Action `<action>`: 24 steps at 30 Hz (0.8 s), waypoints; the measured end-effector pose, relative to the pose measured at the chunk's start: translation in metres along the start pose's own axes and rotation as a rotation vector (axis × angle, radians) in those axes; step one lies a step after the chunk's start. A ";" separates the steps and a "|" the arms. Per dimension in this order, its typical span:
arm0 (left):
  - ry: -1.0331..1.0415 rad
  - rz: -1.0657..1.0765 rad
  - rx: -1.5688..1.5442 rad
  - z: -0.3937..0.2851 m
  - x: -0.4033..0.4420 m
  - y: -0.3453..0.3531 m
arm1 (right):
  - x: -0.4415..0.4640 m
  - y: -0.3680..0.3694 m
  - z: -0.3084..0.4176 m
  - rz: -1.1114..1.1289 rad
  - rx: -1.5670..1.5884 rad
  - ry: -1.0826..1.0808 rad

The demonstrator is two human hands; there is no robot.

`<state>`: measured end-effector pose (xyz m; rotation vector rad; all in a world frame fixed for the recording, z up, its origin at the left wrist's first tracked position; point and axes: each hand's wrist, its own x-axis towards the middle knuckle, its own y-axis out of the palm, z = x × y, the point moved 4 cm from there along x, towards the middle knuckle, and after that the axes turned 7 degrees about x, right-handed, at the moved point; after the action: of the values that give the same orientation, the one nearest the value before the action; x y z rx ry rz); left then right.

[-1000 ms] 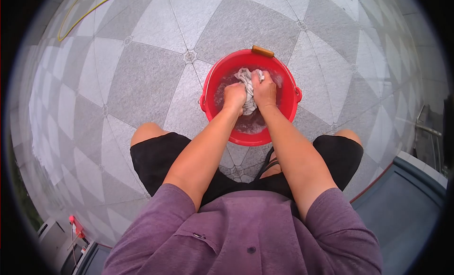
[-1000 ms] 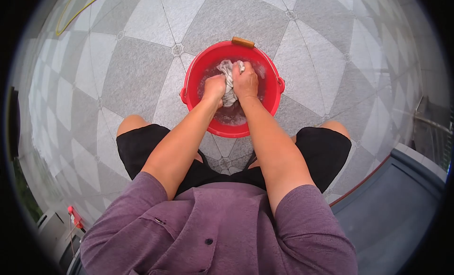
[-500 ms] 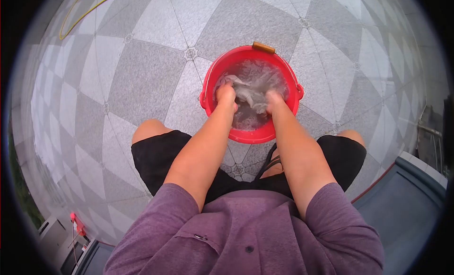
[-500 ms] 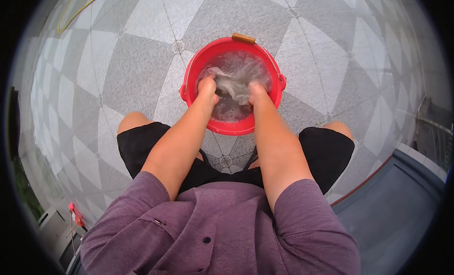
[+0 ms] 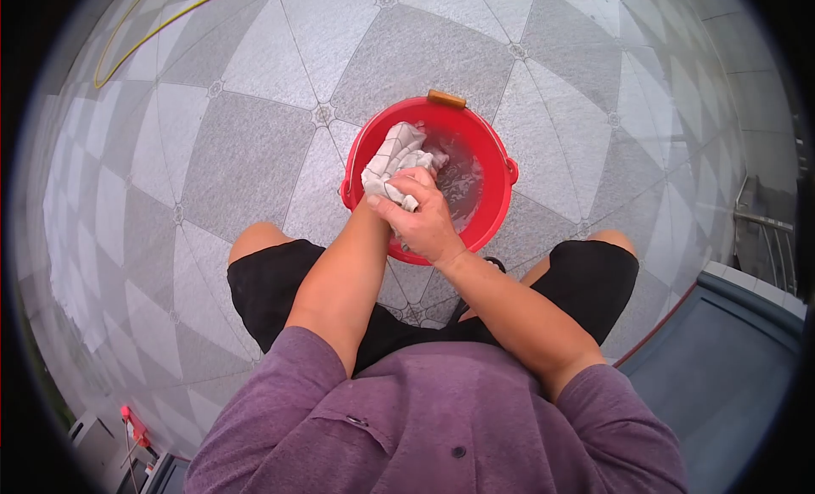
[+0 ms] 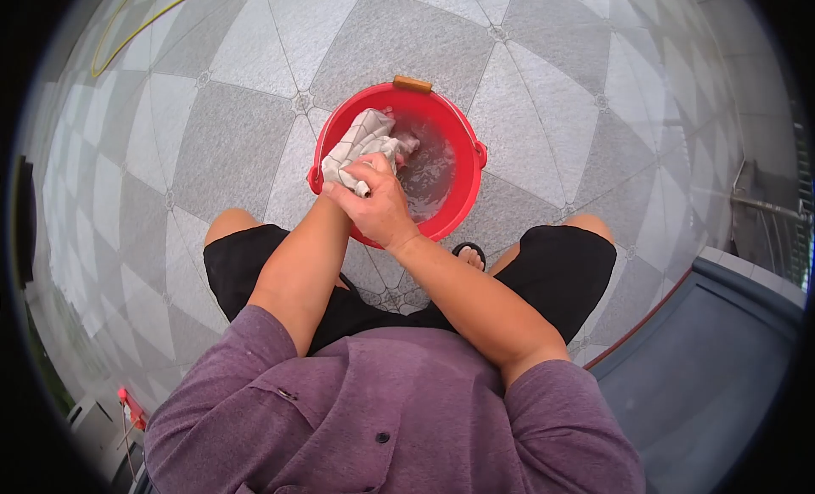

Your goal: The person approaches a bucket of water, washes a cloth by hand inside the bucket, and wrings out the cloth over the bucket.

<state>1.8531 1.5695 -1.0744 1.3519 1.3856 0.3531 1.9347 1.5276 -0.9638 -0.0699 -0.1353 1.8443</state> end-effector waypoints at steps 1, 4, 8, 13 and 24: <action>-0.001 0.053 -0.025 -0.003 -0.006 0.009 | -0.001 0.005 0.006 -0.001 -0.044 -0.009; 0.160 0.081 0.187 0.004 0.004 -0.017 | -0.001 0.015 0.008 -0.012 -0.228 0.001; 0.131 -0.259 0.029 0.041 0.036 -0.063 | 0.040 -0.007 -0.040 -0.149 -0.465 0.205; 0.023 -0.674 0.611 0.041 0.027 -0.026 | 0.072 -0.064 -0.130 -0.306 -0.454 0.481; 0.053 -0.862 0.203 0.015 0.000 -0.037 | 0.022 -0.064 -0.205 0.098 -0.772 0.811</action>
<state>1.8471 1.5519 -1.1095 0.7835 1.9352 -0.3375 2.0138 1.5771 -1.1581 -1.3509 -0.2627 1.6282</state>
